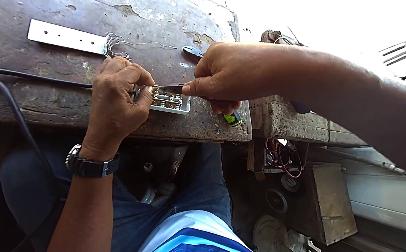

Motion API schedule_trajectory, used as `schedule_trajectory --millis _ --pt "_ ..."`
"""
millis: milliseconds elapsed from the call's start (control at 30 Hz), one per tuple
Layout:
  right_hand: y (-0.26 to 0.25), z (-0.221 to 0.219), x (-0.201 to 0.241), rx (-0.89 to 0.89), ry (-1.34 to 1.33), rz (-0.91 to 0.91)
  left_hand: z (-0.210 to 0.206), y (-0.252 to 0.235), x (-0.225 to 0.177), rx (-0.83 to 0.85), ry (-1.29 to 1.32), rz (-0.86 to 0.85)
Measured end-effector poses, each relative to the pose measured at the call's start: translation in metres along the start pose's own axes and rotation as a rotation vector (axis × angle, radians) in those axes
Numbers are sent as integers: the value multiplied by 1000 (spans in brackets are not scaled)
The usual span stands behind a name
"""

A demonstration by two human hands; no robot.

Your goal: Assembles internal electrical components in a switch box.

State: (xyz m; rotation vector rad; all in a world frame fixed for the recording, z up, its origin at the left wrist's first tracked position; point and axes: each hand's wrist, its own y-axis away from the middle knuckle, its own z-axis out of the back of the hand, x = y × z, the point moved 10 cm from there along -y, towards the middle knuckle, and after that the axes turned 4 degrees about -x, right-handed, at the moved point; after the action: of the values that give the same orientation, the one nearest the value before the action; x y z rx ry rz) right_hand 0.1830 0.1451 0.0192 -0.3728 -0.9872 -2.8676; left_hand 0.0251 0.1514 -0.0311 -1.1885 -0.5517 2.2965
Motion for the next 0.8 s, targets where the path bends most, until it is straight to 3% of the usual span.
schedule_trajectory --millis 67,167,333,400,600,800 --pt "11 8 0 -107 127 91 1 0 0 -13 13 0" --pt "35 22 1 -414 161 309 2 0 -1 -19 -17 -4" --pt "32 13 -24 -990 -392 446 -1 6 -13 54 -85 -8" --pt "13 -1 -31 -1140 -536 462 -1 12 -22 82 -120 -28" --pt "-5 -25 -28 -1202 -668 584 -5 7 -22 192 -189 -19" --pt "-18 -35 -23 -987 -660 611 -4 -11 -26 277 -236 -68"
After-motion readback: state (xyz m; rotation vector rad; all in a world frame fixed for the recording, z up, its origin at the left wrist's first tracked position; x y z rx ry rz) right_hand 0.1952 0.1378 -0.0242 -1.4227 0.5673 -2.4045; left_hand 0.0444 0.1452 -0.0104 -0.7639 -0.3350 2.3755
